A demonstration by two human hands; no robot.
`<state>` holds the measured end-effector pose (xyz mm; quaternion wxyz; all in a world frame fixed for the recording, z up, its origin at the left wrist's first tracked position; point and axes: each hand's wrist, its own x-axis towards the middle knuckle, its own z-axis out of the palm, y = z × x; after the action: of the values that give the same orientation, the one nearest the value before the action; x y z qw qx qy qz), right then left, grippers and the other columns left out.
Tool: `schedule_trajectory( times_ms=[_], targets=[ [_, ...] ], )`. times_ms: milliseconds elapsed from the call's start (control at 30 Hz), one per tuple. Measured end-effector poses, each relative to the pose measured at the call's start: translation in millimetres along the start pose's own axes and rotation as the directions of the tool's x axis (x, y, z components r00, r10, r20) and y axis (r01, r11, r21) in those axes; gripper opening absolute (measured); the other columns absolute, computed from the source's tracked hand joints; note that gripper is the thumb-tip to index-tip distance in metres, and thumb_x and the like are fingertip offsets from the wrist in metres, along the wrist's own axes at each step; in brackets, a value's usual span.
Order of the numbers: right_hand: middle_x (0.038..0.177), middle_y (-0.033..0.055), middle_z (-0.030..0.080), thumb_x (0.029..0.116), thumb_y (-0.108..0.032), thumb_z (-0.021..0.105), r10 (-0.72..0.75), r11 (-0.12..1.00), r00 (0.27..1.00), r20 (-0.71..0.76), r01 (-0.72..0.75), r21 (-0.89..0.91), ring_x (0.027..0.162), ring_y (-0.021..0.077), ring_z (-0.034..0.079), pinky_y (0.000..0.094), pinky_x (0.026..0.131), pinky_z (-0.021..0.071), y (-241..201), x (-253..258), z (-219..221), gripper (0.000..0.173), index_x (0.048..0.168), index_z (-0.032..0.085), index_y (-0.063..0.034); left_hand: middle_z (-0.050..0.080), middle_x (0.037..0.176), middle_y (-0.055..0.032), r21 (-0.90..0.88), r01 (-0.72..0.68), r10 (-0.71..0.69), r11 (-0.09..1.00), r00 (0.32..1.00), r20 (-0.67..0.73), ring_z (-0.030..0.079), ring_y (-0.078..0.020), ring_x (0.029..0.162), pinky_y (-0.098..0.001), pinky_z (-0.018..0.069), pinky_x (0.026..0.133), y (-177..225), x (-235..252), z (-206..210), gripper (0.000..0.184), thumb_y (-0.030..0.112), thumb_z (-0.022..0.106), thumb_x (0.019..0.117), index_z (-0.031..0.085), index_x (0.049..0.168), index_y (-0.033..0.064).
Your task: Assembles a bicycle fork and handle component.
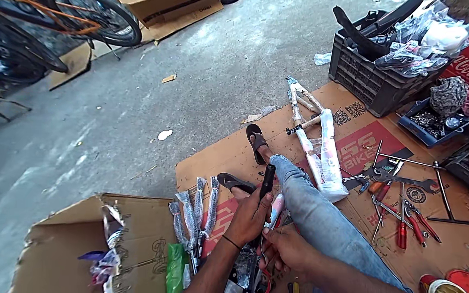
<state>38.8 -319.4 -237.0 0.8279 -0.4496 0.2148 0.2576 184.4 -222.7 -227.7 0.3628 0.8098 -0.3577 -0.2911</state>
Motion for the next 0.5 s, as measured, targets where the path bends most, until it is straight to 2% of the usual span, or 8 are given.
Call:
schedule_trajectory(
  times_ms=[200, 300, 367, 400, 433, 467, 500],
  targets=[
    [0.072, 0.0039, 0.07, 0.1123, -0.046, 0.031, 0.077, 0.985, 0.997, 0.02, -0.08, 0.152, 0.048, 0.0076, 0.057, 0.0205, 0.041, 0.0412, -5.5, -1.8, 1.9, 0.057, 0.092, 0.066, -0.0057, 0.062, 0.063, 0.0044, 0.053, 0.016, -0.015, 0.998, 1.0, -0.027, 0.065, -0.0132, 0.054, -0.0331, 0.0593, 0.054, -0.5, 0.7, 1.3, 0.066, 0.07, 0.024, 0.1024, 0.061, 0.095, 0.0164],
    [0.072, 0.0037, 0.071, 0.1118, -0.049, 0.03, 0.092, 0.993, 0.995, 0.026, -0.094, 0.071, 0.049, 0.0089, 0.058, 0.0222, 0.043, 0.0422, -8.2, -2.8, -2.1, 0.061, 0.093, 0.068, -0.0059, 0.062, 0.063, 0.0052, 0.076, 0.008, -0.005, 0.997, 1.0, -0.028, 0.064, -0.0125, 0.054, -0.0331, 0.0595, 0.054, 1.4, 1.4, 2.4, 0.066, 0.07, 0.024, 0.1024, 0.062, 0.094, 0.0168],
    [0.077, 0.0023, 0.074, 0.1096, -0.048, 0.04, -0.008, 0.997, 0.998, -0.057, 0.004, -0.079, 0.053, 0.0104, 0.063, 0.026, 0.046, 0.0478, -1.8, -7.1, 0.0, 0.051, 0.097, 0.069, -0.0078, 0.062, 0.063, 0.0066, 0.109, 0.01, -0.007, 0.994, 1.0, -0.026, 0.064, -0.0111, 0.054, -0.0328, 0.0588, 0.054, 4.4, 1.2, 4.3, 0.066, 0.069, 0.022, 0.1031, 0.062, 0.095, 0.0171],
    [0.082, 0.0016, 0.073, 0.1046, -0.049, 0.051, -0.081, 0.981, 0.99, -0.114, 0.059, -0.185, 0.058, 0.0121, 0.065, 0.0302, 0.05, 0.0519, 3.3, -10.7, 2.2, 0.043, 0.104, 0.067, -0.0097, 0.062, 0.063, 0.0068, 0.111, 0.012, -0.009, 0.994, 1.0, -0.026, 0.064, -0.0109, 0.054, -0.0326, 0.0587, 0.054, 5.0, 1.4, 4.7, 0.066, 0.069, 0.023, 0.1031, 0.062, 0.096, 0.0169],
    [0.091, 0.0025, 0.072, 0.0951, -0.054, 0.063, -0.138, 0.952, 0.977, -0.164, 0.085, -0.296, 0.068, 0.0153, 0.068, 0.0372, 0.059, 0.0569, 7.5, -15.1, 5.1, 0.049, 0.119, 0.063, -0.0111, 0.062, 0.063, 0.0067, 0.106, 0.015, -0.012, 0.994, 1.0, -0.024, 0.064, -0.011, 0.054, -0.0325, 0.0591, 0.054, 4.8, 1.3, 4.7, 0.066, 0.069, 0.023, 0.103, 0.063, 0.097, 0.0165],
    [0.102, 0.0024, 0.071, 0.0842, -0.061, 0.072, -0.171, 0.915, 0.963, -0.209, 0.077, -0.395, 0.082, 0.0174, 0.069, 0.0438, 0.071, 0.0585, 10.0, -19.1, 8.8, 0.072, 0.136, 0.054, -0.0134, 0.062, 0.063, 0.0065, 0.103, 0.017, -0.014, 0.995, 1.0, -0.026, 0.064, -0.0113, 0.054, -0.0328, 0.0592, 0.054, 4.1, 1.2, 4.6, 0.066, 0.069, 0.024, 0.1027, 0.063, 0.097, 0.0166],
    [0.115, 0.0029, 0.069, 0.0773, -0.066, 0.075, -0.195, 0.881, 0.949, -0.246, 0.06, -0.469, 0.095, 0.0189, 0.069, 0.0476, 0.081, 0.0582, 10.8, -21.3, 11.9, 0.091, 0.146, 0.046, -0.0144, 0.062, 0.062, 0.0061, 0.098, 0.018, -0.015, 0.995, 0.999, -0.03, 0.064, -0.0117, 0.054, -0.0334, 0.0588, 0.054, 3.0, 1.4, 4.6, 0.067, 0.071, 0.024, 0.1021, 0.063, 0.097, 0.0167]
  ],
)
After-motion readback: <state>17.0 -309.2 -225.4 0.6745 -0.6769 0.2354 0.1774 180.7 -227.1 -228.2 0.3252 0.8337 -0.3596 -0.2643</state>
